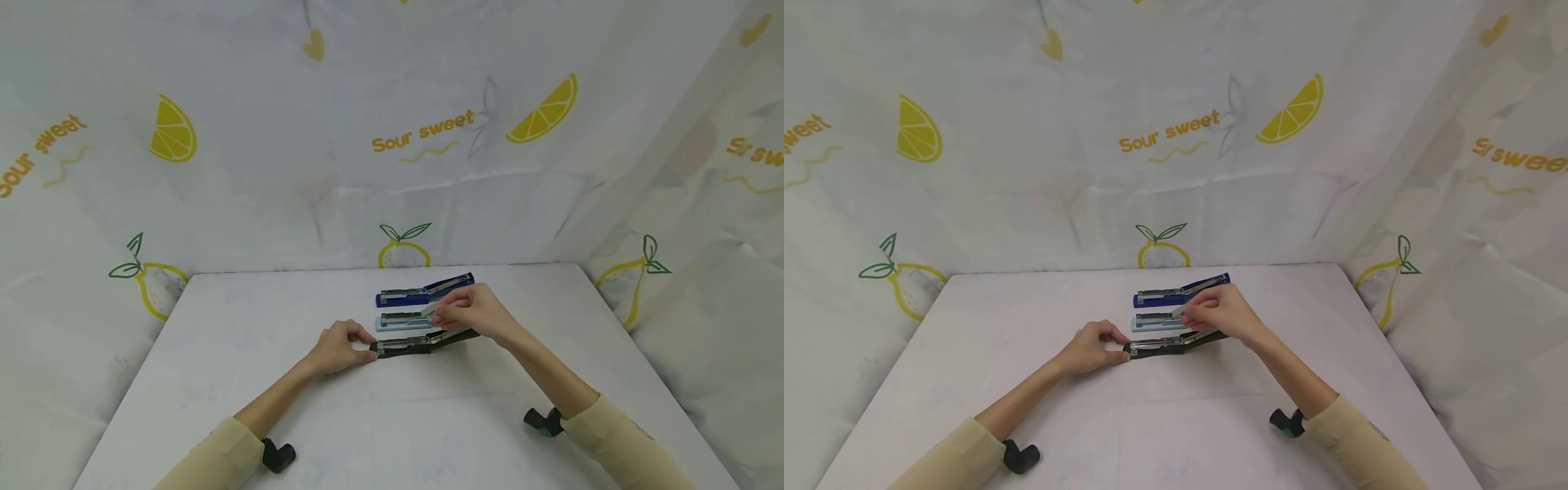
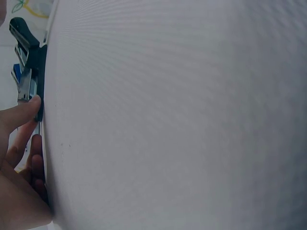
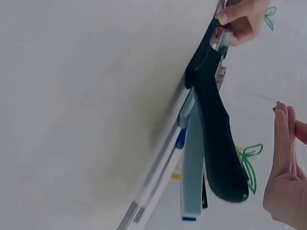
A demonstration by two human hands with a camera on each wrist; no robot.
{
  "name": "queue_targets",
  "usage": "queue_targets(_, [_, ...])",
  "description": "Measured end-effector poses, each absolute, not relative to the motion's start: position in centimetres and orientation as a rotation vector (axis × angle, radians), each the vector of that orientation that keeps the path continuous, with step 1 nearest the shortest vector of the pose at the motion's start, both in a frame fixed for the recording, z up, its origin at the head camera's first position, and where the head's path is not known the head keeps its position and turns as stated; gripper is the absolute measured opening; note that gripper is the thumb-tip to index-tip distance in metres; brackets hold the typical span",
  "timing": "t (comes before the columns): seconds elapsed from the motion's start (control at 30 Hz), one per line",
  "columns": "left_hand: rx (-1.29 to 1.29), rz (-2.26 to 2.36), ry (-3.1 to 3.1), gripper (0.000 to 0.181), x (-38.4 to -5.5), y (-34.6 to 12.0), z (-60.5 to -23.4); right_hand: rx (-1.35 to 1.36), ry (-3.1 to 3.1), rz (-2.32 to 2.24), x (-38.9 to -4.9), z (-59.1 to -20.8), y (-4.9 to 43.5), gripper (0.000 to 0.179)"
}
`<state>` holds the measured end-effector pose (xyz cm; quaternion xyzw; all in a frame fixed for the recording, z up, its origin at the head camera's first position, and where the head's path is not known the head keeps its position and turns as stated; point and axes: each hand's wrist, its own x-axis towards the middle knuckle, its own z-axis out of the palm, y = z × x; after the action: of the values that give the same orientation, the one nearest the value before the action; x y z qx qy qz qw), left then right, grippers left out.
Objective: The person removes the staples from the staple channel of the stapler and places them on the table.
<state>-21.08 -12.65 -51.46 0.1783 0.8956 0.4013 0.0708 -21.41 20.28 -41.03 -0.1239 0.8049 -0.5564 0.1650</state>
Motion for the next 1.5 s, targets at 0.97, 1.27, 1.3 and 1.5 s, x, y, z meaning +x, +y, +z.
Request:
queue_targets(0.97, [0.564, 1.202, 2.696, 0.023, -21.2, -12.9, -51.3, -0.157, 2.379, -1.636, -19.7, -41.0, 30.3, 0.038])
queue_targets(1.27, [0.591, 1.197, 2.702, 0.022, -21.0, -12.7, -51.2, -0.101, 2.350, -1.534, -19.9, -43.3, 31.3, 0.031])
queue_targets(1.3, [0.591, 1.196, 2.701, 0.022, -21.0, -12.7, -51.2, -0.093, 2.347, -1.531, -20.0, -43.5, 31.3, 0.030])
queue_targets(1.5, [0.596, 1.184, 2.715, 0.022, -20.9, -12.6, -51.2, -0.097, 2.351, -1.477, -20.1, -44.5, 31.3, 0.030])
